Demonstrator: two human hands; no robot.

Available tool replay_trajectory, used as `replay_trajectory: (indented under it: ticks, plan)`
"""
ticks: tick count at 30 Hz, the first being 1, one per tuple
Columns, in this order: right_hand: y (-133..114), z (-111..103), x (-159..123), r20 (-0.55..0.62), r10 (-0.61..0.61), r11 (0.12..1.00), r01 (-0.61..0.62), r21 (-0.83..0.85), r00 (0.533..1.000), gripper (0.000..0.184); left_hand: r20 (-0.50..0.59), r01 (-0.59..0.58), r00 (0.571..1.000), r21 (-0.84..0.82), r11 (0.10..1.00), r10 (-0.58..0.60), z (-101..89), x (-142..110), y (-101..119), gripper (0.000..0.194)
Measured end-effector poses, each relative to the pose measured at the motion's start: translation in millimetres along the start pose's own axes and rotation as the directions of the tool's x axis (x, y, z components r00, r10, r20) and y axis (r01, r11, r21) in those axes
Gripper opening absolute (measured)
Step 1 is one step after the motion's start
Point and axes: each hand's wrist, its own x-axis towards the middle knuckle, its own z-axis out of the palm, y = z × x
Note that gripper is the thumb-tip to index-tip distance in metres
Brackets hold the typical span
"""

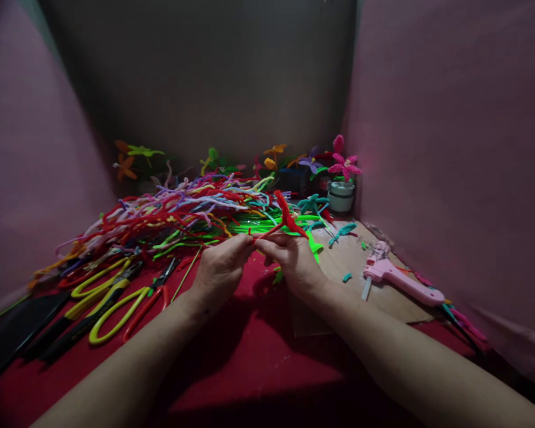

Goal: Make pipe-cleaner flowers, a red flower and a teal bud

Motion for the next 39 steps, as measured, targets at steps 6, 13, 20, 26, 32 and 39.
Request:
replay_trajectory:
  ticks: [6, 13, 20, 26, 32, 39]
  plan:
    - [4, -2, 3, 0.106, -0.019, 0.996, 0.009, 0.089, 0.994, 0.011, -0.079, 0.101, 0.988, -0.308, 0.946, -0.131, -1.0, 3, 5, 0.015]
    - [18, -8, 11, 0.219, -0.033, 0.964, -0.027, 0.264, 0.975, 0.015, 0.239, 0.440, 0.890, -0.676, 0.591, -0.389, -8.7, 12, 17, 0.019]
    - [20, -9, 14, 0.221, 0.014, 0.939, -0.089, 0.332, 0.975, 0.011, 0.458, 0.569, 0.816, -0.745, 0.348, -0.353, -17.3, 15, 21, 0.017]
    - [13, -8, 13, 0.225, 0.012, 0.914, -0.102, 0.394, 0.974, 0.008, 0.523, 0.580, 0.814, -0.757, 0.300, -0.253, -21.1, 14, 18, 0.021]
    - [12, -6, 11, 0.119, 0.036, 0.940, -0.074, 0.334, 0.992, 0.007, 0.375, 0.460, 0.886, -0.625, 0.630, -0.275, -15.0, 13, 17, 0.026]
    - [14, -5, 8, 0.083, 0.069, 0.948, -0.091, 0.304, 0.994, 0.010, -0.014, 0.134, 0.990, -0.249, 0.959, -0.142, 0.7, 5, 4, 0.014]
